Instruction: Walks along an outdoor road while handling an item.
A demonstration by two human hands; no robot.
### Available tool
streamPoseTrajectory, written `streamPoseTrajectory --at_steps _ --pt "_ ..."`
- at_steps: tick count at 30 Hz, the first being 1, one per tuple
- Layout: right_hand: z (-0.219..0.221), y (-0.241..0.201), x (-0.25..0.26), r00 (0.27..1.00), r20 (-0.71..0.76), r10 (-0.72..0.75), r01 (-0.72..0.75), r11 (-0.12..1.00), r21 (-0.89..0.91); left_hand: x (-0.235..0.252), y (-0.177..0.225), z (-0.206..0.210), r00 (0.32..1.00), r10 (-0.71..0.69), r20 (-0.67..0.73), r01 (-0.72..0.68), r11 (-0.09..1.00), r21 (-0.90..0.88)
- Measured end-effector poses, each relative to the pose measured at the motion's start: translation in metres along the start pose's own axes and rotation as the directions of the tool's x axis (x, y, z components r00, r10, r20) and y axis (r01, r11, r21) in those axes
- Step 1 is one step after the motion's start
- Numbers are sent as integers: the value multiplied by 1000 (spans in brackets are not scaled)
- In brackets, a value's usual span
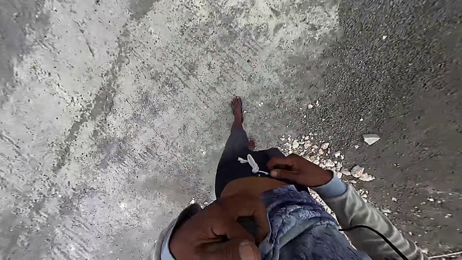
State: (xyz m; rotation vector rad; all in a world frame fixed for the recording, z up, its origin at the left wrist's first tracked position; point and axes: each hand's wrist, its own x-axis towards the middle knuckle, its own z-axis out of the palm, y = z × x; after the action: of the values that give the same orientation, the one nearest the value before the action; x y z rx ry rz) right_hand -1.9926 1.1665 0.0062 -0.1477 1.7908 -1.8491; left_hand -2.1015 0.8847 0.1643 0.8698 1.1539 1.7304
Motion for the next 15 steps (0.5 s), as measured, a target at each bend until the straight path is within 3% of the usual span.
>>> streamPoseTrajectory --at_steps 2,4,7,9,10,12,15 --pt "-29 1 33 971 -183 -153 140 987 -82 52 -45 -32 988 -140 -71 150 975 161" --pt "-63 1 65 907 -364 -212 165 974 -157 98 -63 -71 975 -224 -6 217 938 272" --pt "-120 -22 108 841 -520 -152 89 986 -145 169 -41 -137 955 -180 236 140 974 177" --pt "-149 -47 131 838 -535 -107 46 991 -126 210 -21 -178 929 -256 268 195 953 232" --pt "-163 -60 143 840 -535 -89 20 991 -133 228 -13 -198 914 -349 205 263 897 355" --pt "-186 -80 164 825 -561 -69 -20 988 -150 257 2 -233 836 -547 44 399 660 636" --pt "-214 -99 191 785 -619 -20 -105 981 -164 295 25 -269 627 -776 66 463 439 770"
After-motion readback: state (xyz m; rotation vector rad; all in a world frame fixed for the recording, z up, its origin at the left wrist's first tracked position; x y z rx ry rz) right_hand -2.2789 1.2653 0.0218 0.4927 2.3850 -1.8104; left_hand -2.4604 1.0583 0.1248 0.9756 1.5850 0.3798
